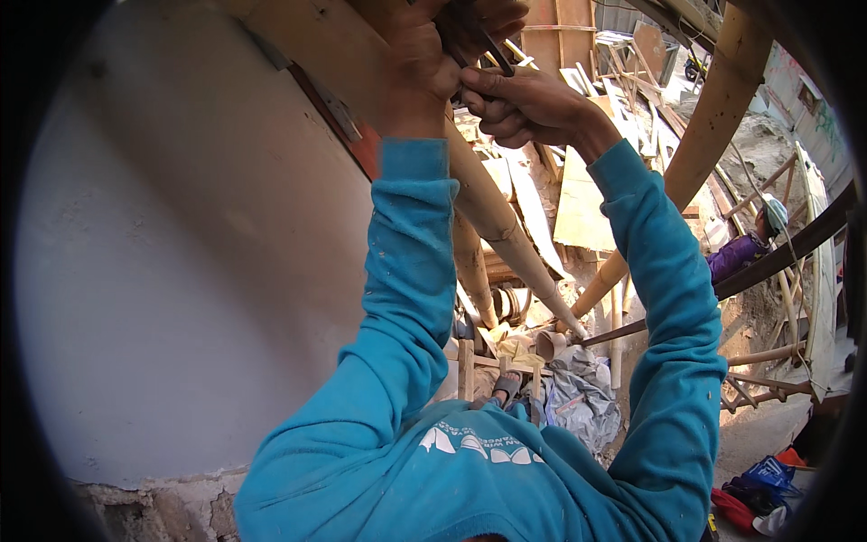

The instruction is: The person uses a hammer and pliers to secure wooden beams and metal brackets on a partially built wooden structure. They repeatedly hammer nails and adjust metal fasteners to join the components together.

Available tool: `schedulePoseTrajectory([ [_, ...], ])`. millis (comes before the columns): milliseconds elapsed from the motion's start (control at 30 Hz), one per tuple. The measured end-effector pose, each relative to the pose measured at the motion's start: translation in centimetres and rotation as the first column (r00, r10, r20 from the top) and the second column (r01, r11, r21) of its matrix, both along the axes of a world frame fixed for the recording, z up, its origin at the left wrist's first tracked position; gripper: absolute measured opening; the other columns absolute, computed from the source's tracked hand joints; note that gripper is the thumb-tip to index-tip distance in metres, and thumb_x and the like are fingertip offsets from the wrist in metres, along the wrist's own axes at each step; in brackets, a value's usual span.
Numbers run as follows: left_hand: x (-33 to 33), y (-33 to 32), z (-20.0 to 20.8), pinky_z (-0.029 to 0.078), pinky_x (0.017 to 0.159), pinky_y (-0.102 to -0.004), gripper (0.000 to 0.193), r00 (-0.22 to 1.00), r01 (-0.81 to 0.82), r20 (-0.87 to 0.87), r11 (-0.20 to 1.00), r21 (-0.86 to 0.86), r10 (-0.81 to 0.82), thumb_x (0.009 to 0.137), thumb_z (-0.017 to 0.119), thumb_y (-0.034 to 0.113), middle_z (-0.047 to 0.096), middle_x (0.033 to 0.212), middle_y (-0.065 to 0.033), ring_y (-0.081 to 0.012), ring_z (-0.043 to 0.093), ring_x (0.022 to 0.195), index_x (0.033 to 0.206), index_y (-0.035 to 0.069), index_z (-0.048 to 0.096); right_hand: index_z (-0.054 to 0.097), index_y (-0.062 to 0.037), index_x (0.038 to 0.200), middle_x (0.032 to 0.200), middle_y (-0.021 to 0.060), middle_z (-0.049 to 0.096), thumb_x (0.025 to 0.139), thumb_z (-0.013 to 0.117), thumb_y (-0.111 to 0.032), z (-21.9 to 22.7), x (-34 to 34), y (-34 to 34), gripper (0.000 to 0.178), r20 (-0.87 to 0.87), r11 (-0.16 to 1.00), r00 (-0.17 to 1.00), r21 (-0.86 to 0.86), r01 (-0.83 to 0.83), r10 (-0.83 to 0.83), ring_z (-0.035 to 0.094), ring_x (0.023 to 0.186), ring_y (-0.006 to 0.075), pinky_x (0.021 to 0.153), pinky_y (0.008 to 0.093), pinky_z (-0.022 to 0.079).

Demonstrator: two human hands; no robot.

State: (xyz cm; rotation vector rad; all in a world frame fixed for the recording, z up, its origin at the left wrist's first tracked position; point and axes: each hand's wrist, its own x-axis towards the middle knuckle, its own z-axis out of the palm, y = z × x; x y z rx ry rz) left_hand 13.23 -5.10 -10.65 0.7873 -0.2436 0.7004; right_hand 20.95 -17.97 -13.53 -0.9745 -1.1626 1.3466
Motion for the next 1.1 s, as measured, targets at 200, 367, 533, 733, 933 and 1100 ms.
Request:
schedulePoseTrajectory([
  [200, 2.6, -1.0, 1.7, 0.048, 0.05, -0.0282, 0.024, 0.985, 0.032, 0.171, 0.999, -0.025, -0.027, 0.097, 0.061, 0.025, 0.045, 0.064, 0.0019, -0.0131, 0.047, 0.053, 0.079, 0.015, 0.048, 0.064, 0.0035, 0.111, 0.076, 0.0097, 0.068, 0.096, 0.071, -0.028, 4.7, 0.8, -3.8, 0.036, 0.807, 0.897, 0.415, 0.302, 0.323, -0.421, 0.071, 0.07, 0.0186, 0.063, 0.0302, 0.058],
  [367, 3.7, -2.3, 3.1, 0.04, 0.045, -0.0274, 0.026, 0.975, -0.05, 0.214, 0.997, -0.052, 0.06, 0.097, 0.057, 0.024, 0.039, 0.062, 0.0032, -0.0131, 0.043, 0.051, 0.077, 0.016, 0.043, 0.054, -0.0043, 0.128, 0.112, 0.0205, 0.067, 0.085, 0.07, -0.018, 2.4, -4.0, -3.7, 0.048, 0.454, 0.38, -0.546, 0.89, 0.251, -0.704, 0.066, 0.098, 0.0347, 0.077, 0.0452, 0.051],
  [533, 0.5, -4.2, 3.5, 0.04, 0.047, -0.0259, 0.028, 1.0, -0.015, -0.016, 0.995, -0.097, 0.014, 0.102, 0.056, 0.025, 0.038, 0.063, 0.0036, -0.0124, 0.041, 0.052, 0.078, 0.016, 0.044, 0.047, -0.0022, 0.117, 0.102, 0.0246, 0.069, 0.091, 0.067, -0.015, 0.5, -3.8, -1.6, 0.034, 0.558, 0.392, -0.413, 0.818, 0.422, -0.719, 0.069, 0.086, 0.0449, 0.068, 0.0534, 0.055],
  [733, 0.7, -3.4, 2.3, 0.041, 0.052, -0.0243, 0.027, 0.97, -0.208, -0.16, 0.965, -0.159, 0.183, 0.106, 0.054, 0.029, 0.036, 0.064, 0.0047, -0.011, 0.038, 0.053, 0.085, 0.013, 0.049, 0.049, 0.0028, 0.106, 0.092, 0.0292, 0.067, 0.083, 0.064, -0.003, 1.8, -3.9, -2.2, 0.028, 0.579, 0.524, 0.002, 0.738, 0.426, -0.816, 0.064, 0.092, 0.0503, 0.079, 0.0543, 0.052],
  [933, 4.5, -5.9, 3.3, 0.035, 0.036, -0.0301, 0.028, 0.79, -0.606, -0.178, 0.791, -0.085, 0.587, 0.107, 0.053, 0.028, 0.046, 0.06, 0.0005, -0.0118, 0.042, 0.042, 0.088, 0.008, 0.05, 0.055, 0.0005, 0.113, 0.092, 0.0236, 0.068, 0.086, 0.063, -0.006, -0.8, -0.4, -0.4, 0.028, 0.355, 0.279, -0.295, 0.921, 0.272, -0.887, 0.066, 0.091, 0.0457, 0.079, 0.0534, 0.052],
  [1100, 0.4, -3.3, 1.1, 0.058, 0.075, -0.0334, 0.039, 0.916, -0.362, -0.123, 0.918, 0.164, 0.383, 0.1, 0.066, 0.034, 0.072, 0.095, -0.0129, -0.018, 0.071, 0.09, 0.108, -0.003, 0.066, 0.055, 0.0048, 0.1, 0.081, 0.025, 0.067, 0.089, 0.061, -0.007, 2.1, -5.6, -2.4, 0.017, 0.565, 0.449, -0.219, 0.793, 0.412, -0.796, 0.068, 0.079, 0.0443, 0.071, 0.0528, 0.053],
])
